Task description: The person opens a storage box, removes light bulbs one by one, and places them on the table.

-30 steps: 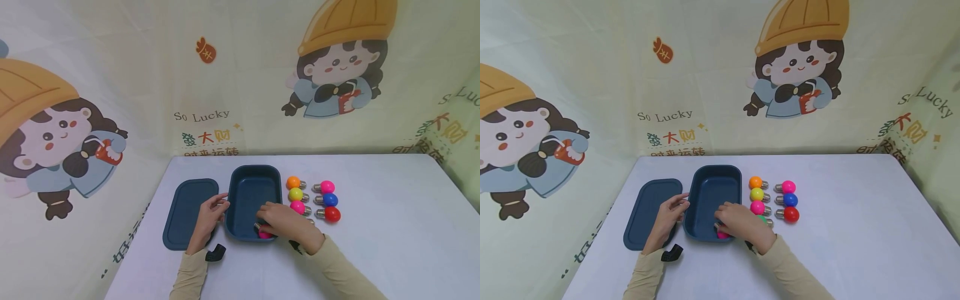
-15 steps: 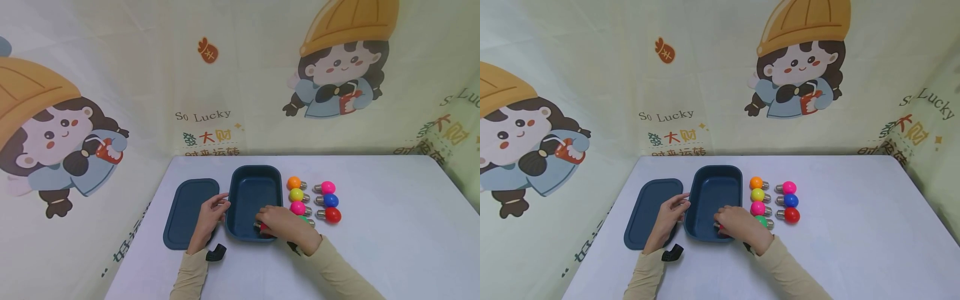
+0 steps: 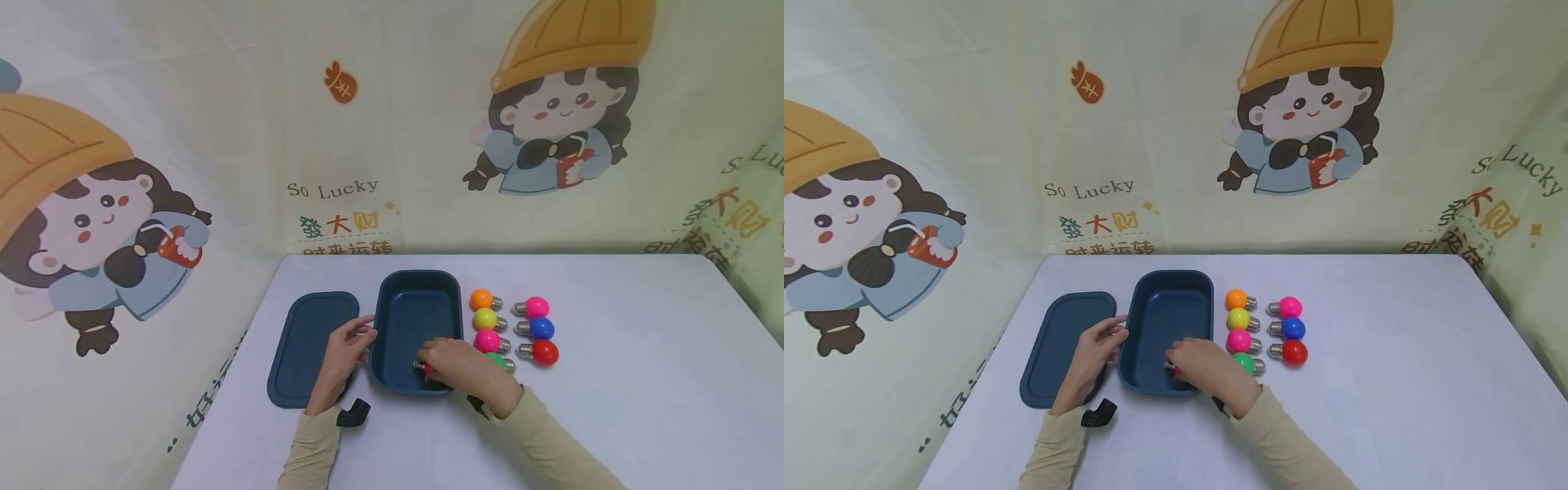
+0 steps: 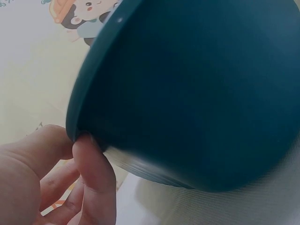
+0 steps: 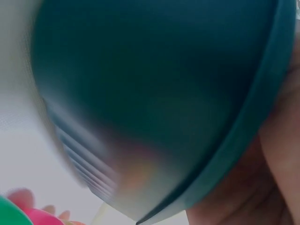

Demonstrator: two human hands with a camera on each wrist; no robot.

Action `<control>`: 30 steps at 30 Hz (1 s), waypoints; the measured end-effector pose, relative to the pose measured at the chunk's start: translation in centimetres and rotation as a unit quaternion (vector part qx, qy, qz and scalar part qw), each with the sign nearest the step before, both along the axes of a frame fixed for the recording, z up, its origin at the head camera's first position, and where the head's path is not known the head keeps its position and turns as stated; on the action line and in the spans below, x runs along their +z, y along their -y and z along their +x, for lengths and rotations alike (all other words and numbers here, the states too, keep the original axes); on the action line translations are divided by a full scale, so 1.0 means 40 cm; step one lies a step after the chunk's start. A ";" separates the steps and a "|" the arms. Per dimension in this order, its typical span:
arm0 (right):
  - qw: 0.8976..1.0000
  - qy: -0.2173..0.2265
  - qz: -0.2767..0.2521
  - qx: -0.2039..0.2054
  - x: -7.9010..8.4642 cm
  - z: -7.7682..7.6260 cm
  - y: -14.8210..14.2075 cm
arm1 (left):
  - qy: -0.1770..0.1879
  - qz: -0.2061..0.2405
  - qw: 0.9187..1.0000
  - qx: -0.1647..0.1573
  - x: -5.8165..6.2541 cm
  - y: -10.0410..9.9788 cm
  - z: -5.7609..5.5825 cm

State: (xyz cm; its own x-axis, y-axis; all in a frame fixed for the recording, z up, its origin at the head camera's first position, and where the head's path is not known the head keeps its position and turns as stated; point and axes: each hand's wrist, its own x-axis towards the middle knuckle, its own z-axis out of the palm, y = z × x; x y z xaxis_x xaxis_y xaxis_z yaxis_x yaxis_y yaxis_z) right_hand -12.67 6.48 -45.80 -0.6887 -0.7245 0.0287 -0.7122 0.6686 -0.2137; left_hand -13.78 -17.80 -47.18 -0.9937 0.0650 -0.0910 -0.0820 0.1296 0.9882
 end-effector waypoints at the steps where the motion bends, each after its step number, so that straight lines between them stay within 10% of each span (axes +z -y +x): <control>1: 1.000 -0.001 0.001 0.000 0.000 0.001 0.001 | 0.000 -0.002 1.000 0.000 -0.001 0.000 0.000; 30: 0.998 -0.024 -0.054 -0.012 0.068 0.022 -0.066 | 0.003 -0.017 1.000 0.002 0.001 -0.001 -0.002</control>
